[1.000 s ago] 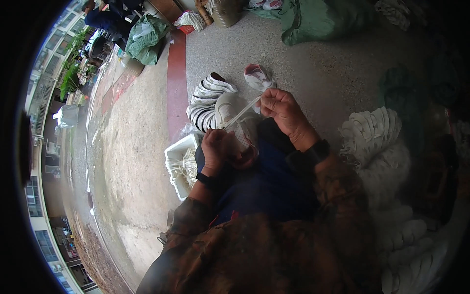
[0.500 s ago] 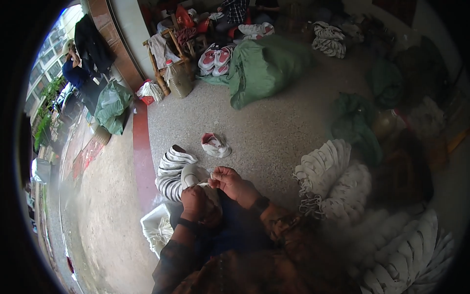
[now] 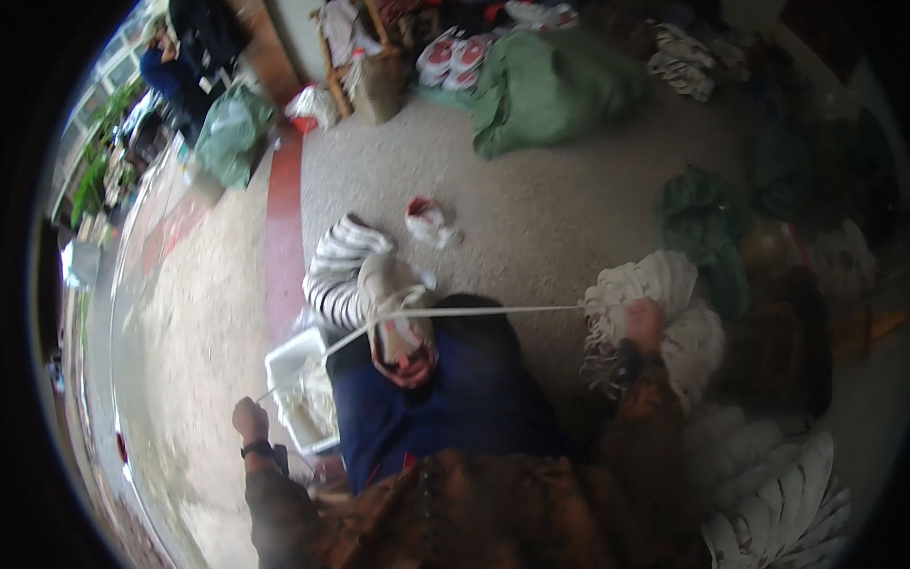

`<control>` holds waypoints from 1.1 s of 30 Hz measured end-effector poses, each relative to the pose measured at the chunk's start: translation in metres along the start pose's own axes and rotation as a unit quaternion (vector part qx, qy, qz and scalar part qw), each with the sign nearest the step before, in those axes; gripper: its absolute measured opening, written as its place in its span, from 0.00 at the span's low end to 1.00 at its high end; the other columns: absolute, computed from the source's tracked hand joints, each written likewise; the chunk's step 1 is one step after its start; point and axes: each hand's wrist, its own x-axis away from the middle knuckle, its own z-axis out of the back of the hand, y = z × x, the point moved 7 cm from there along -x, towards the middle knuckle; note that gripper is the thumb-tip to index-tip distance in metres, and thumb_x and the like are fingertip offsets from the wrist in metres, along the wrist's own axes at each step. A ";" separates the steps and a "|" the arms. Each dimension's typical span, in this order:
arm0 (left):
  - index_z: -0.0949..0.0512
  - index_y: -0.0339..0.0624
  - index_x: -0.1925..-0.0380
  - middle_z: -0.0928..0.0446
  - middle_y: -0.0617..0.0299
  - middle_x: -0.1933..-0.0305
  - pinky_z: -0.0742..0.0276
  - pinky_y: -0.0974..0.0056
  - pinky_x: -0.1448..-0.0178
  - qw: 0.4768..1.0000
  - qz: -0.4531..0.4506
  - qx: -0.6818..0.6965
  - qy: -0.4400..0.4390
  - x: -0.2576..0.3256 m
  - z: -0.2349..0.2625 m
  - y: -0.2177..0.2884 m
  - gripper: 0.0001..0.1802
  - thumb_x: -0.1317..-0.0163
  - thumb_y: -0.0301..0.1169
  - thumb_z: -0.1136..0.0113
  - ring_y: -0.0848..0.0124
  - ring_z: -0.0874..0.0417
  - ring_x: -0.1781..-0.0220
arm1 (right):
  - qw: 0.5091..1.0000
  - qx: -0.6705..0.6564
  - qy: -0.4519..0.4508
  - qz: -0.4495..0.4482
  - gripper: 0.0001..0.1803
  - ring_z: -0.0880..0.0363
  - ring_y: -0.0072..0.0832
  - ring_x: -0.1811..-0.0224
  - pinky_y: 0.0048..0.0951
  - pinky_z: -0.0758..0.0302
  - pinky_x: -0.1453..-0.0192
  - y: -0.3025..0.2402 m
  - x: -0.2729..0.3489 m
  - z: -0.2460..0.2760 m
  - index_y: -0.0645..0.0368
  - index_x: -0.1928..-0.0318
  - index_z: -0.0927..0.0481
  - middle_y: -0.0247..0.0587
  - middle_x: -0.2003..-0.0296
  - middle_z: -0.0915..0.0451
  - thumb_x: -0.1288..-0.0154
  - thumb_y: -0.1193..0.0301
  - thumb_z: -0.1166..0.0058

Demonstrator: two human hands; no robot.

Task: Lacing shoelaces into a white sneaker during manufacturing.

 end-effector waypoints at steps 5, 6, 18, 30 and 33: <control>0.22 0.40 0.75 0.20 0.48 0.66 0.23 0.50 0.59 0.988 0.125 -0.024 -0.085 0.060 -0.039 -0.073 0.06 0.51 0.31 0.40 0.49 0.19 0.62 | 0.867 -0.349 -0.109 -0.337 0.06 0.32 0.23 0.76 0.27 0.33 0.70 -0.037 0.024 -0.056 0.54 0.74 0.30 0.31 0.77 0.30 0.40 0.75 0.51; 0.22 0.40 0.74 0.20 0.48 0.65 0.23 0.50 0.58 0.982 0.144 -0.010 -0.123 0.058 -0.045 -0.057 0.06 0.51 0.31 0.41 0.49 0.18 0.61 | 0.908 -0.178 -0.189 -0.329 0.05 0.30 0.23 0.75 0.26 0.32 0.71 -0.058 0.030 -0.079 0.54 0.73 0.28 0.32 0.77 0.28 0.40 0.75 0.50; 0.24 0.38 0.71 0.22 0.47 0.69 0.25 0.52 0.57 0.916 -0.187 0.353 -0.038 -0.006 0.073 0.232 0.07 0.44 0.30 0.45 0.49 0.20 0.62 | 0.847 -0.154 -0.468 -0.199 0.05 0.26 0.19 0.78 0.20 0.29 0.74 -0.284 0.103 -0.381 0.59 0.72 0.23 0.35 0.77 0.23 0.43 0.71 0.42; 0.23 0.42 0.75 0.22 0.57 0.70 0.23 0.57 0.62 0.888 -0.220 0.401 -0.041 -0.007 0.070 0.298 0.11 0.45 0.39 0.44 0.58 0.19 0.65 | 0.822 -0.236 -0.448 -0.260 0.03 0.29 0.15 0.75 0.13 0.33 0.70 -0.302 0.120 -0.411 0.57 0.67 0.22 0.27 0.76 0.24 0.41 0.73 0.42; 0.24 0.40 0.74 0.23 0.53 0.73 0.22 0.57 0.63 0.906 -0.290 0.307 -0.014 -0.006 0.077 0.317 0.07 0.45 0.32 0.44 0.55 0.19 0.67 | 0.831 -0.208 -0.474 -0.203 0.05 0.29 0.13 0.74 0.16 0.36 0.71 -0.302 0.117 -0.413 0.57 0.69 0.21 0.28 0.74 0.22 0.41 0.69 0.42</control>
